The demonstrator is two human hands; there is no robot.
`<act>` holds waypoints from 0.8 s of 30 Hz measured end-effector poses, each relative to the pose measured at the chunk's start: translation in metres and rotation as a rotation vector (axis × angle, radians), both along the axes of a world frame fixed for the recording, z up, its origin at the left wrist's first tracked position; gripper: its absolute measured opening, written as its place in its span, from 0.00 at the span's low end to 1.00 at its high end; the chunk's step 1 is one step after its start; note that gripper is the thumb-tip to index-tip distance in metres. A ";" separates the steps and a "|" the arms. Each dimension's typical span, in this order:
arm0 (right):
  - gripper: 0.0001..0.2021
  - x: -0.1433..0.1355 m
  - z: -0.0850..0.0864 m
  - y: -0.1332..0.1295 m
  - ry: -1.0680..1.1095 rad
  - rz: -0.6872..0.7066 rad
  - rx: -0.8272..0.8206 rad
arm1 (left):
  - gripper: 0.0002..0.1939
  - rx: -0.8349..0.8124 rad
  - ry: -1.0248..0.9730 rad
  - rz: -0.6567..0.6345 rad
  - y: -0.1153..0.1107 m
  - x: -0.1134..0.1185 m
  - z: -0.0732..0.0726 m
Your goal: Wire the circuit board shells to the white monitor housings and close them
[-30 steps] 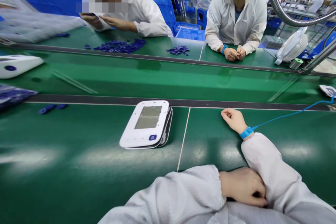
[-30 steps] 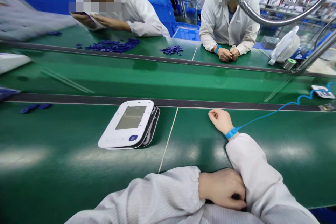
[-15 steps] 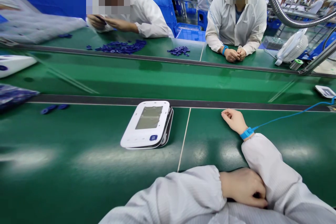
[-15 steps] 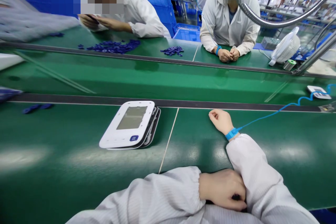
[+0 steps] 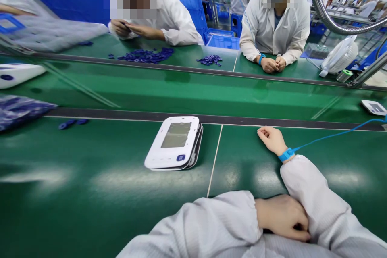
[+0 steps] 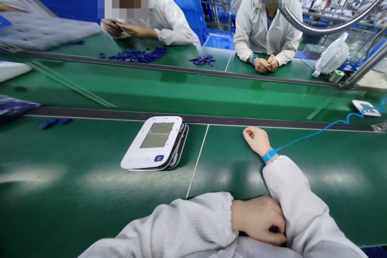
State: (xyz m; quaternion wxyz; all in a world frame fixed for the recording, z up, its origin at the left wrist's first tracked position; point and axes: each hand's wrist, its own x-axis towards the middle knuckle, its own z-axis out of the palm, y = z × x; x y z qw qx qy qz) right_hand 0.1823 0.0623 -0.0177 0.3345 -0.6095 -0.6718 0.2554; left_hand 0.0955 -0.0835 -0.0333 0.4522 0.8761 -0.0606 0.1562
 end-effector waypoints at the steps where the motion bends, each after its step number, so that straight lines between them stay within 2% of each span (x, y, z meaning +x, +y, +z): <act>1: 0.10 0.000 0.000 0.000 0.000 0.000 0.000 | 0.12 0.001 0.002 -0.001 0.000 0.000 0.001; 15: 0.11 -0.001 0.000 0.000 0.009 0.004 -0.003 | 0.11 0.031 0.045 -0.005 0.001 -0.003 0.009; 24: 0.11 -0.001 0.000 -0.001 0.013 0.003 -0.007 | 0.11 0.022 0.000 0.003 0.000 -0.001 0.001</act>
